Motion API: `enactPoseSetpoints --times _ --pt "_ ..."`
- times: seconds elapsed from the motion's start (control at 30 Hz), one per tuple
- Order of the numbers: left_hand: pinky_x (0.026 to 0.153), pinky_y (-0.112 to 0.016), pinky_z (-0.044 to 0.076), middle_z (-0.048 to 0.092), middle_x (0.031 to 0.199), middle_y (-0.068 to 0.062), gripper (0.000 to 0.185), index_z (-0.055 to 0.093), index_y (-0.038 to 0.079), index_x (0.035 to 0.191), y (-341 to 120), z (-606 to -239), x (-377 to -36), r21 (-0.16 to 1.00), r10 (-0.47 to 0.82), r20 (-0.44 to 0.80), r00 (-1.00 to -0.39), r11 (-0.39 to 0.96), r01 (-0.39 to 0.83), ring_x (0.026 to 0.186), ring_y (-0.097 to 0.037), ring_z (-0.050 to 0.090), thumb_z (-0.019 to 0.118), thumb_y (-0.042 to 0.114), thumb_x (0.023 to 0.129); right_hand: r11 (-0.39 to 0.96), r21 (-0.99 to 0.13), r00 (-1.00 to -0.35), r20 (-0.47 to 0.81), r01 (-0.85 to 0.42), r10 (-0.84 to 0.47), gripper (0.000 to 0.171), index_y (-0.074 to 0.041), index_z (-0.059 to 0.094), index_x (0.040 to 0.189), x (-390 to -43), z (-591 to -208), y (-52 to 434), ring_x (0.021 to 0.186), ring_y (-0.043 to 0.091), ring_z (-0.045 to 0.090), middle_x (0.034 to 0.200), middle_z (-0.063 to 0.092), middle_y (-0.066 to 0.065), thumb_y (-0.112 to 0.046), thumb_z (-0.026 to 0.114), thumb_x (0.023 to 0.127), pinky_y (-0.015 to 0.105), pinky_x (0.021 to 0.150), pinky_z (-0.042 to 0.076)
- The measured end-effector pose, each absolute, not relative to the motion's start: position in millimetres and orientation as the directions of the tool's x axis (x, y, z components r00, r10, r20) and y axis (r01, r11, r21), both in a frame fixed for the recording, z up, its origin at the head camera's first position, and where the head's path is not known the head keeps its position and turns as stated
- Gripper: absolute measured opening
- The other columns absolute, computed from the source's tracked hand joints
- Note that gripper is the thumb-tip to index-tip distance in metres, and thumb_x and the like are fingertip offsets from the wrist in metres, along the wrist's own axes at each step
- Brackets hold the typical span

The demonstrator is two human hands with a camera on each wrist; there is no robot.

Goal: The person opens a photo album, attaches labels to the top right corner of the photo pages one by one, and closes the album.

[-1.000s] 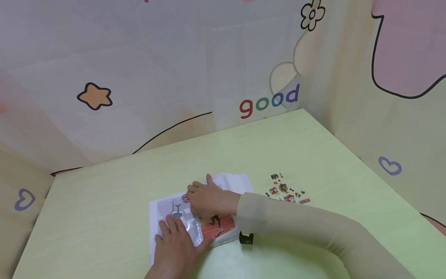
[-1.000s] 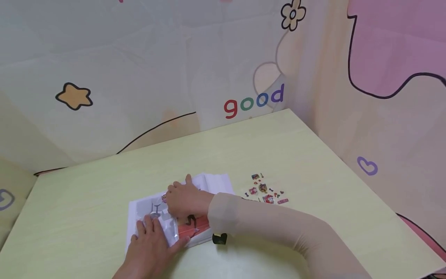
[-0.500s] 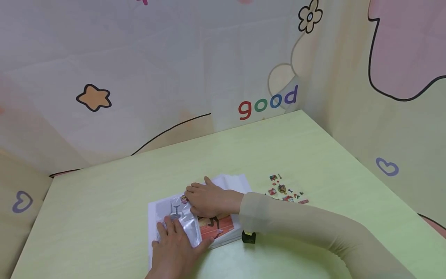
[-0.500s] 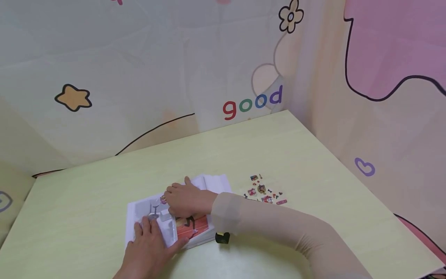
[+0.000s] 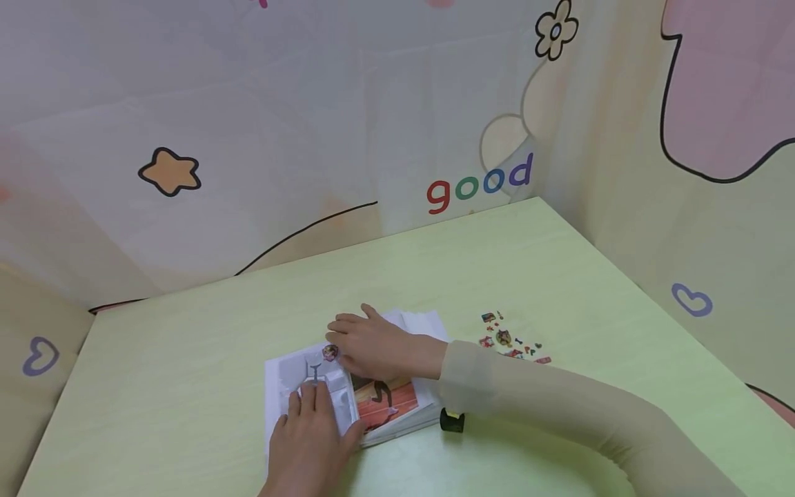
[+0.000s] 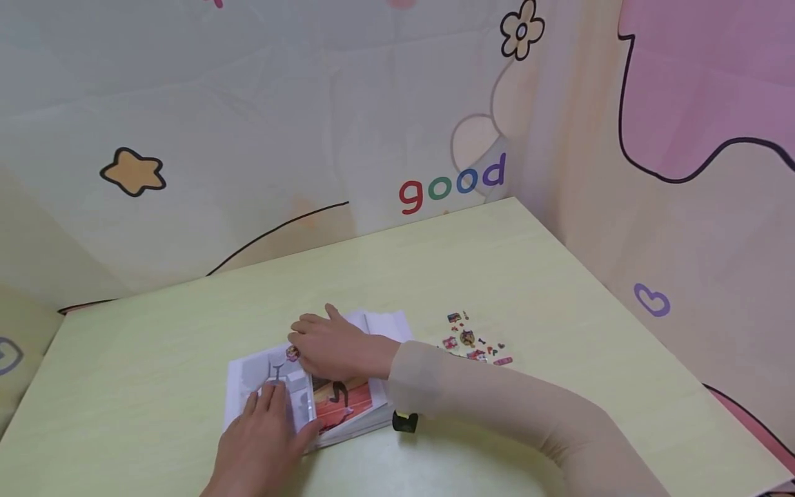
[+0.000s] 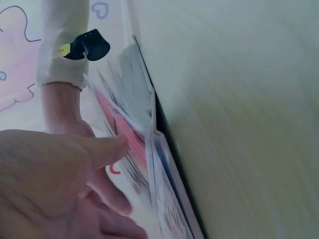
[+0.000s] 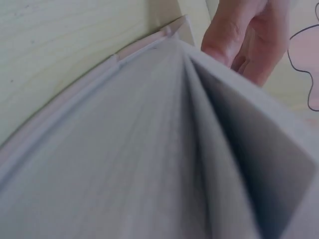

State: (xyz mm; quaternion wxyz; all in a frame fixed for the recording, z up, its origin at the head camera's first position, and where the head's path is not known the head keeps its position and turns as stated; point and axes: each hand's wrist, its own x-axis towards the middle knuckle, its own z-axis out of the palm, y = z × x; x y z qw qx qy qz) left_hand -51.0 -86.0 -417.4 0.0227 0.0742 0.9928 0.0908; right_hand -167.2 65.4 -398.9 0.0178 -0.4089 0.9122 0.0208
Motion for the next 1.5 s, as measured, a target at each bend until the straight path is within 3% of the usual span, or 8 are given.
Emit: enactPoseSetpoints --times 0.27,0.6,0.93,1.23,1.5 --pt "0.099 -0.058 0.05 0.061 0.137 -0.027 0.064 0.062 -0.009 0.134 -87 -411 -52 0.273 0.217 0.177 -0.96 0.926 0.26 0.126 -0.045 0.059 0.076 0.038 0.092 0.638 -0.074 -0.641 0.03 -0.766 -0.767 0.046 -0.005 0.056 0.148 -165 -385 83 0.141 0.026 0.048 0.15 0.056 0.008 -0.026 0.059 0.106 0.044 0.116 0.039" --pt "0.104 -0.057 0.047 0.065 0.135 -0.02 0.052 0.067 -0.004 0.13 -88 -411 -58 0.332 0.256 0.289 -0.922 0.877 0.348 0.125 -0.038 0.061 0.077 0.031 0.093 0.59 -0.166 -0.608 0.085 -0.79 -0.789 0.042 -0.001 0.059 0.143 -162 -378 113 0.135 0.027 0.054 0.142 0.062 0.012 -0.02 0.061 0.105 0.041 0.116 0.038" --pt "0.104 -0.058 0.046 0.064 0.135 -0.023 0.048 0.068 -0.005 0.128 -85 -412 -62 0.35 0.301 0.331 -0.894 0.841 0.413 0.126 -0.04 0.06 0.079 0.025 0.092 0.631 -0.275 -0.675 0.105 -0.725 -0.73 0.042 -0.001 0.062 0.14 -158 -374 150 0.132 0.029 0.057 0.139 0.063 0.013 -0.016 0.068 0.101 0.041 0.111 0.045" --pt "0.102 -0.058 0.048 0.064 0.137 -0.019 0.045 0.07 -0.002 0.128 -70 -405 -67 0.371 0.306 0.343 -0.888 0.824 0.428 0.124 -0.04 0.061 0.079 0.022 0.092 0.67 -0.296 -0.724 0.127 -0.68 -0.678 0.04 0.0 0.066 0.135 -154 -376 184 0.127 0.03 0.06 0.136 0.065 0.014 -0.013 0.073 0.097 0.042 0.105 0.05" --pt "0.096 -0.053 0.053 0.067 0.13 -0.02 0.04 0.072 -0.003 0.122 -51 -402 -72 0.356 0.354 0.497 -0.792 0.749 0.558 0.116 -0.038 0.065 0.082 0.014 0.086 0.712 -0.304 -0.768 0.132 -0.633 -0.627 0.041 0.001 0.068 0.132 -149 -373 212 0.124 0.032 0.061 0.134 0.065 0.015 -0.01 0.077 0.094 0.044 0.101 0.053"
